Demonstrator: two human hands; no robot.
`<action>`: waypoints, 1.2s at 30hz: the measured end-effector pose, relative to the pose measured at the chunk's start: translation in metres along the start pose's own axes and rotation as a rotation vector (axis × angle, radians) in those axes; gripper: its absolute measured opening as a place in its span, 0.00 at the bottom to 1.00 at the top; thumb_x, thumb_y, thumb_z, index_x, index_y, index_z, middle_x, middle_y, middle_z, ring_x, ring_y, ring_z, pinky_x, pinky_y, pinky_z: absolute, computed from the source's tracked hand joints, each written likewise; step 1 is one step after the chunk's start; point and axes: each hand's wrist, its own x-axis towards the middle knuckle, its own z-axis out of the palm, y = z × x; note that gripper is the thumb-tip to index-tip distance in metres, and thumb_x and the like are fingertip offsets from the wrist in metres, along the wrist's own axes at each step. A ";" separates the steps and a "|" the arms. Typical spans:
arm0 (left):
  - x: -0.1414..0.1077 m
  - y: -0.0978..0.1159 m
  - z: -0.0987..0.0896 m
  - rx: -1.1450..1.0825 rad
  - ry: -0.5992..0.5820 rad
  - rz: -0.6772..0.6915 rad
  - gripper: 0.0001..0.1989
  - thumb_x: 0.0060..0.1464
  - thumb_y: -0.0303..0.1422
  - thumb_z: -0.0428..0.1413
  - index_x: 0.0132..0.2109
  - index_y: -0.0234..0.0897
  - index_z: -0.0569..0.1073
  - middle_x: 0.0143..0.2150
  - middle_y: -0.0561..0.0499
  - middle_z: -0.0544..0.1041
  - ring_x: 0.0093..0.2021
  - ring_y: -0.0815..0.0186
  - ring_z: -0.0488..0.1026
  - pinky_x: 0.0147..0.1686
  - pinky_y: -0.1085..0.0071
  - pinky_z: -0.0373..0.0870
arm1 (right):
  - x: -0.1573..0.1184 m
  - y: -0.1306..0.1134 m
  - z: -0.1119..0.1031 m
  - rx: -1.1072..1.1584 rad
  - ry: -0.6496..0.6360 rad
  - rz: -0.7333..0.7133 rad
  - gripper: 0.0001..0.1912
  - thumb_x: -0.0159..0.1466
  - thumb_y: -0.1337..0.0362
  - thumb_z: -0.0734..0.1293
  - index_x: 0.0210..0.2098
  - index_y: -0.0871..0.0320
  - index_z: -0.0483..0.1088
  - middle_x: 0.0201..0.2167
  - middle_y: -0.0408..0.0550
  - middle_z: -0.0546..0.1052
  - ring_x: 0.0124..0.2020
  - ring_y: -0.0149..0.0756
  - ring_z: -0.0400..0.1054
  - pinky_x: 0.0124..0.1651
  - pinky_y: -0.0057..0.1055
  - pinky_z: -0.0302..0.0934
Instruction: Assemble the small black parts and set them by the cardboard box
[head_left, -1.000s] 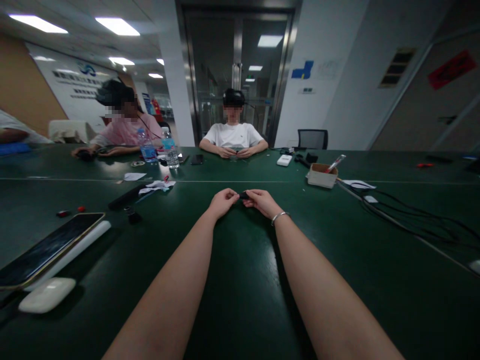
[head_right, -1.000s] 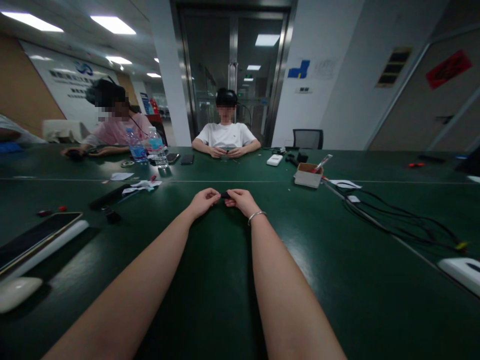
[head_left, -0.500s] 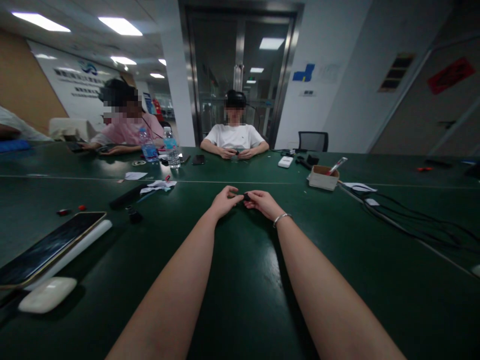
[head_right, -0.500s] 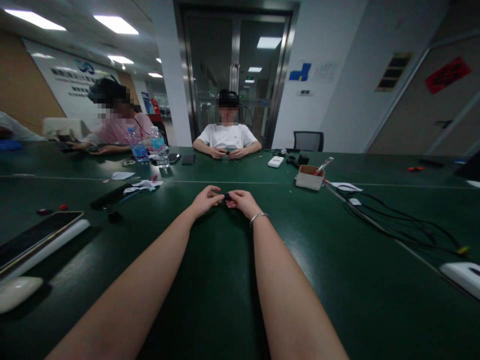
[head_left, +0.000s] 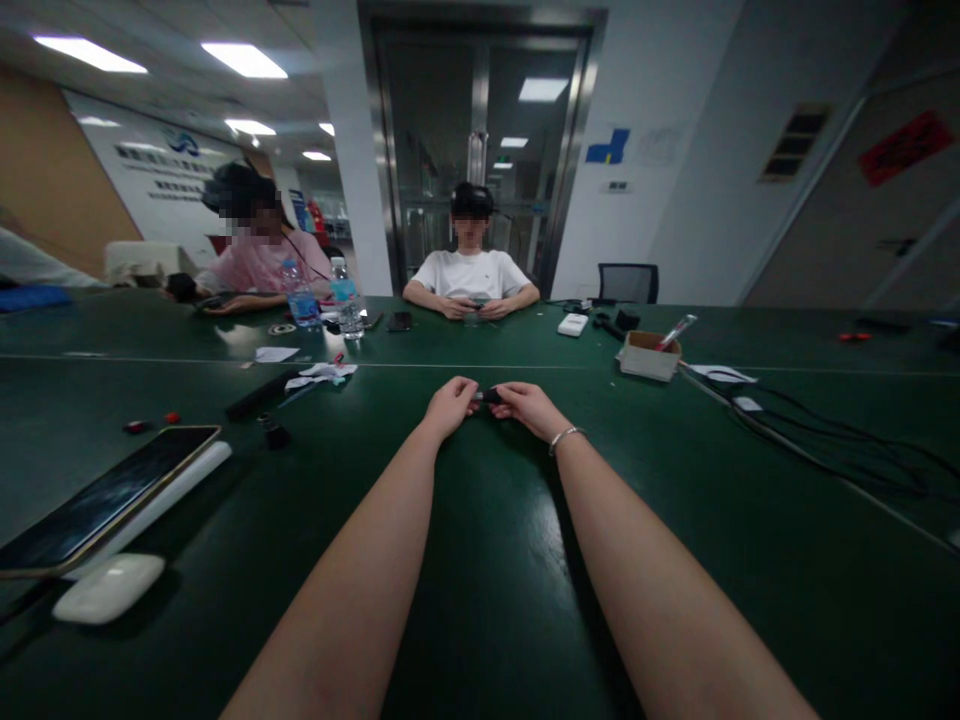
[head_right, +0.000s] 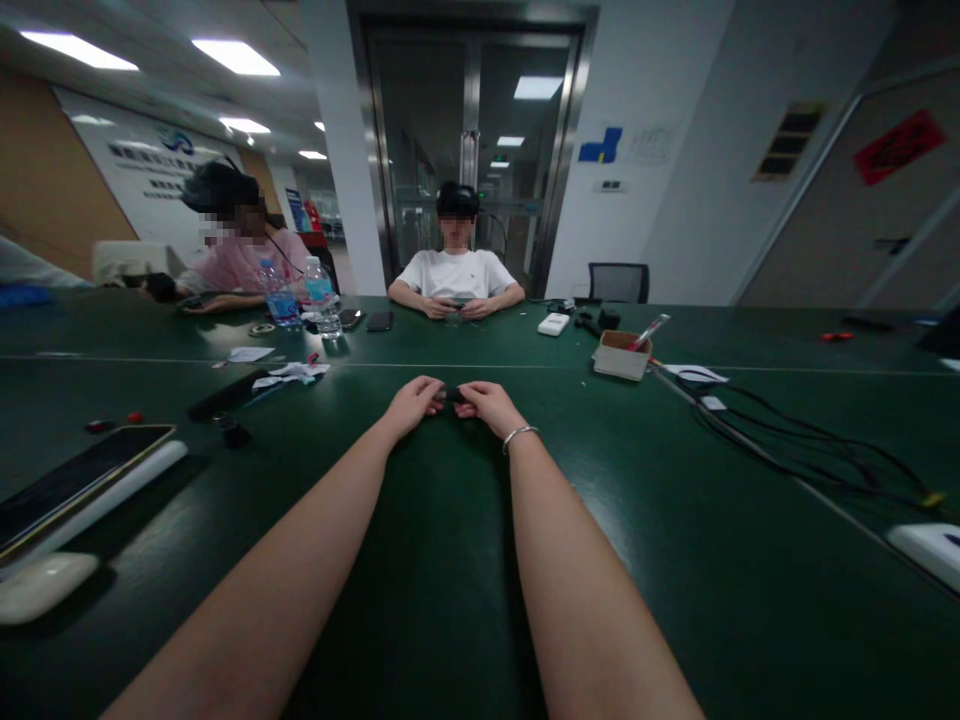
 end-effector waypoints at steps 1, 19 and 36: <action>0.000 0.001 0.000 0.011 0.000 -0.007 0.12 0.56 0.37 0.51 0.41 0.34 0.71 0.31 0.49 0.74 0.27 0.71 0.70 0.27 0.75 0.66 | 0.000 0.000 0.000 -0.001 0.002 0.002 0.03 0.62 0.72 0.67 0.34 0.67 0.71 0.23 0.49 0.76 0.21 0.27 0.71 0.25 0.21 0.68; -0.003 0.008 0.001 -0.047 -0.009 -0.049 0.15 0.58 0.40 0.48 0.39 0.33 0.73 0.31 0.46 0.76 0.27 0.70 0.71 0.26 0.75 0.66 | -0.003 -0.003 0.001 0.030 -0.003 0.022 0.03 0.64 0.74 0.63 0.34 0.67 0.70 0.22 0.50 0.76 0.20 0.28 0.71 0.25 0.21 0.68; -0.005 0.010 0.002 -0.009 0.020 -0.037 0.11 0.56 0.35 0.52 0.41 0.33 0.72 0.35 0.46 0.75 0.26 0.72 0.71 0.22 0.78 0.65 | -0.002 -0.003 0.001 0.031 -0.011 0.012 0.04 0.63 0.74 0.64 0.33 0.67 0.71 0.22 0.49 0.76 0.20 0.28 0.71 0.25 0.21 0.68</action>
